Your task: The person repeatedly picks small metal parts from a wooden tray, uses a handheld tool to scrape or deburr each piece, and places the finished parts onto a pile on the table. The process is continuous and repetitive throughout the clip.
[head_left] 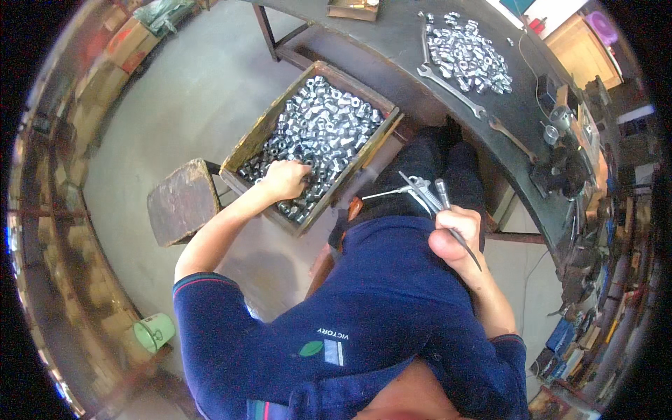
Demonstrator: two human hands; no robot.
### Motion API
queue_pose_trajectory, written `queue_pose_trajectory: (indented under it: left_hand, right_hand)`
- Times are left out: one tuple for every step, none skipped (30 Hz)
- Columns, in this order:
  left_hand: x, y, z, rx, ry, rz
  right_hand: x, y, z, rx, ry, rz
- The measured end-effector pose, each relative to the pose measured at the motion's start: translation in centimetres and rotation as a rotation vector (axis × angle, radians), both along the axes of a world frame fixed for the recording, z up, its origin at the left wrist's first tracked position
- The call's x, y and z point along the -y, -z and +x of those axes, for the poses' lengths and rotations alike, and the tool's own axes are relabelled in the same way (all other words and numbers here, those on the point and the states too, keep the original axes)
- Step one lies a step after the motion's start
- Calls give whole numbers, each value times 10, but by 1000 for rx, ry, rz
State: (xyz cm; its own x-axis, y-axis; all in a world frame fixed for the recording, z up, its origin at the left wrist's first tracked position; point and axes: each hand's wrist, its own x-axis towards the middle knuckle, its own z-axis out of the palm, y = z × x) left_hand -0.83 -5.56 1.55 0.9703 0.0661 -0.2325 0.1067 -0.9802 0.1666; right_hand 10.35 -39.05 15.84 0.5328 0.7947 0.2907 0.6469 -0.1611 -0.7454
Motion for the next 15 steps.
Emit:
queue_pose_trajectory:
  left_hand:
    - [0, -2, 1, -25, 11, 2]
    - [-2, -5, 2, -50, 23, 3]
    - [-3, -8, 0, -79, 32, 7]
    - [-3, -10, 0, -73, 26, -16]
    - [-3, -11, 0, -66, 19, -40]
    - [-3, -13, 0, -58, 13, -62]
    - [-3, -12, 1, -50, -15, -74]
    - [-3, -7, 1, -41, -42, -85]
    - [-3, -3, 5, -27, -64, -98]
    - [-3, 0, 6, -42, -78, -97]
    - [-5, 3, 5, -56, -90, -95]
    - [-6, 3, 9, -65, -84, -94]
    - [-5, 1, 11, -117, -89, -52]
    - [0, -7, 10, -38, -77, -58]
    - [-1, -10, 6, 21, -71, -63]
  right_hand:
    - [0, -2, 0, 3, -4, -1]
    - [1, -3, 0, 7, 8, -1]
    - [2, -2, 0, 8, 19, 2]
    - [3, -2, -1, 9, 28, 5]
    - [5, -2, -1, -14, 32, 5]
    - [5, -3, -2, -36, 36, 6]
    - [6, -3, -2, -58, 40, 7]
    - [8, -1, -3, -61, 23, 1]
    - [9, 2, -2, -60, 11, -6]
    - [12, 3, -1, -59, 1, -12]
    - [13, 2, -4, -68, 17, -27]
    - [13, 0, -4, -121, -3, -1]
    - [14, 7, -8, -490, 121, 0]
    - [15, 14, -11, -849, 265, 18]
    - [14, 10, -9, -1107, 281, 8]
